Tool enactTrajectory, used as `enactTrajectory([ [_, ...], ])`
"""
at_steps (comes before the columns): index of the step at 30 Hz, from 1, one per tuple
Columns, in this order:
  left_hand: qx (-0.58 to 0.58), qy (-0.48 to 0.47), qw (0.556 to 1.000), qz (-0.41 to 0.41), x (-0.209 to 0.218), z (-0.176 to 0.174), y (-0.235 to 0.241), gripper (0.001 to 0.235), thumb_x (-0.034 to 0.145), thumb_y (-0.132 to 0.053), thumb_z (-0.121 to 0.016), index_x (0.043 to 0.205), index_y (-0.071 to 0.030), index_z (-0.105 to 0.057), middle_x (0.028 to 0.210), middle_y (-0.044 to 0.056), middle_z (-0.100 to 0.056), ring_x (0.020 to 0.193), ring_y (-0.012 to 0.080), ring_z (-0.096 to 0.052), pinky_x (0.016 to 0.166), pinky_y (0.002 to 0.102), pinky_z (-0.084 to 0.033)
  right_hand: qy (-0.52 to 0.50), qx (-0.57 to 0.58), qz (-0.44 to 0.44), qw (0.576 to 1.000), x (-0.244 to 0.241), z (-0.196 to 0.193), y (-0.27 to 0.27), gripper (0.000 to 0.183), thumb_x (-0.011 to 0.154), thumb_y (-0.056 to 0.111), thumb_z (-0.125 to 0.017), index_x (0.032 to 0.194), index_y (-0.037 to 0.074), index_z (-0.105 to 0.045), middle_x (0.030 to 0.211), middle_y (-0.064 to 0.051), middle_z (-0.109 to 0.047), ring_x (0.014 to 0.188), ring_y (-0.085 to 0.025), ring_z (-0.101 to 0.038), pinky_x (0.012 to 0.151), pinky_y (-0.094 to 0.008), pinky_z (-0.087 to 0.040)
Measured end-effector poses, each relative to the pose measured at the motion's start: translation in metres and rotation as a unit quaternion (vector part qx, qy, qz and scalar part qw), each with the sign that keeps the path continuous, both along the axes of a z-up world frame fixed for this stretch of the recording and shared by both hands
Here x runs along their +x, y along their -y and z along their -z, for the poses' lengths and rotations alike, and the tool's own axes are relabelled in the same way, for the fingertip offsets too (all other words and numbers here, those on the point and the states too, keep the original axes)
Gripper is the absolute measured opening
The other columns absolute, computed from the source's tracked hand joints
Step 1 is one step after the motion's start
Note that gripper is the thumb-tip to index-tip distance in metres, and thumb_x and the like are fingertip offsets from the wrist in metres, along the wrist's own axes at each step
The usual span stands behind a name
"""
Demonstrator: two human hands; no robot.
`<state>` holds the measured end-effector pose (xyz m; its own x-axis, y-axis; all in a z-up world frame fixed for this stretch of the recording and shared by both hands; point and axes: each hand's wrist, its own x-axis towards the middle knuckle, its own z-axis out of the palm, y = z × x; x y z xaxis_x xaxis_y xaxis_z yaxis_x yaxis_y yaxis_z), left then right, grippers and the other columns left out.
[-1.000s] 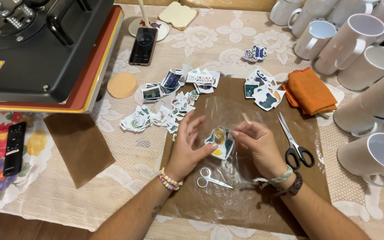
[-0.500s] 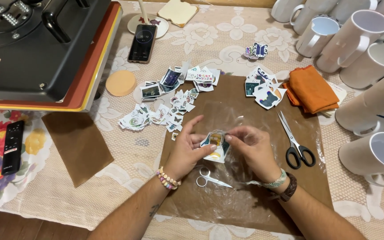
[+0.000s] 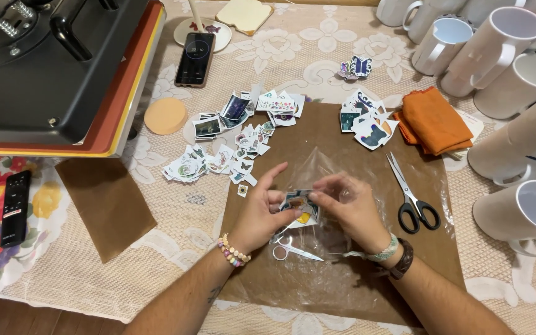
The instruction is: The person places several small printed stickers into a clear plastic bag and seals it. They then pick up a printed sticker of a bear and use scissors to carefully cut around the outline of the image.
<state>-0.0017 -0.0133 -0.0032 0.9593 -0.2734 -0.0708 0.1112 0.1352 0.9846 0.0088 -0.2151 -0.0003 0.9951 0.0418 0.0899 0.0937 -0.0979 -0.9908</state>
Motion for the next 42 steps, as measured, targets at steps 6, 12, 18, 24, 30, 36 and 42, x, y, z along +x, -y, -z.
enactTrajectory([
  [6,-0.015,0.004,1.0,0.002,0.01,0.009,-0.013,0.094,0.068,0.004,-0.085,0.15,-0.011,-0.043,0.102,0.018,-0.075,0.091,0.021,-0.075,0.08,0.03,-0.063,-0.052,0.104,0.007,0.993,-0.003,-0.039,0.006,0.028,0.081,0.007,-0.08,0.106,-0.003,-0.072,0.086,-0.013,-0.076,0.078,-0.017,-0.072,0.073,-0.029,-0.061],
  [12,0.017,0.012,0.999,-0.028,0.014,0.012,-0.013,0.057,0.076,-0.011,-0.087,0.128,-0.004,-0.065,0.103,0.013,-0.077,0.092,0.0167,-0.074,0.084,0.029,-0.062,-0.028,-0.136,-0.037,0.99,0.048,-0.094,0.037,0.032,0.092,0.023,-0.068,0.114,0.0,-0.072,0.101,-0.02,-0.075,0.095,-0.023,-0.066,0.083,-0.043,-0.058],
  [18,0.054,0.111,0.988,-0.093,0.012,-0.005,-0.016,0.077,0.085,-0.012,-0.077,0.15,-0.002,-0.036,0.133,0.029,-0.055,0.119,0.0402,-0.06,0.101,0.049,-0.053,0.046,-0.151,0.094,0.983,0.221,-0.028,0.098,0.024,0.094,0.021,-0.079,0.116,0.013,-0.073,0.101,-0.005,-0.071,0.095,-0.015,-0.07,0.076,-0.03,-0.06],
  [24,0.214,0.229,0.944,-0.106,0.014,-0.022,-0.022,0.046,0.092,-0.012,-0.067,0.135,-0.001,-0.057,0.138,0.023,-0.055,0.132,0.0432,-0.049,0.108,0.053,-0.042,-0.012,-0.332,0.186,0.925,0.341,0.052,0.151,0.06,0.079,0.04,-0.09,0.13,0.018,-0.067,0.113,-0.005,-0.071,0.105,-0.024,-0.068,0.083,-0.04,-0.057],
  [30,0.32,0.233,0.918,-0.031,0.029,-0.017,-0.029,0.046,0.097,-0.032,-0.056,0.138,-0.009,-0.054,0.147,0.012,-0.051,0.142,0.0291,-0.041,0.117,0.05,-0.033,-0.13,-0.364,0.103,0.916,0.308,-0.017,0.092,0.075,0.093,0.031,-0.076,0.152,0.007,-0.036,0.142,-0.016,-0.052,0.128,-0.032,-0.051,0.107,-0.045,-0.042],
  [36,0.384,0.244,0.889,0.046,0.054,-0.022,-0.036,0.05,0.098,-0.036,-0.051,0.139,-0.007,-0.051,0.143,0.014,-0.054,0.139,0.0287,-0.042,0.115,0.049,-0.033,-0.164,-0.406,0.055,0.897,0.311,-0.027,0.077,0.095,0.076,0.024,-0.088,0.153,0.011,-0.034,0.15,-0.015,-0.045,0.134,-0.034,-0.044,0.109,-0.048,-0.041],
  [42,0.365,0.271,0.886,0.091,0.081,-0.019,-0.031,0.044,0.092,-0.017,-0.066,0.133,-0.003,-0.058,0.128,0.018,-0.062,0.133,0.0399,-0.05,0.111,0.053,-0.038,-0.077,-0.438,0.04,0.895,0.314,-0.005,0.088,0.063,0.073,0.021,-0.09,0.129,0.002,-0.068,0.127,-0.021,-0.067,0.124,-0.039,-0.059,0.101,-0.045,-0.047],
])
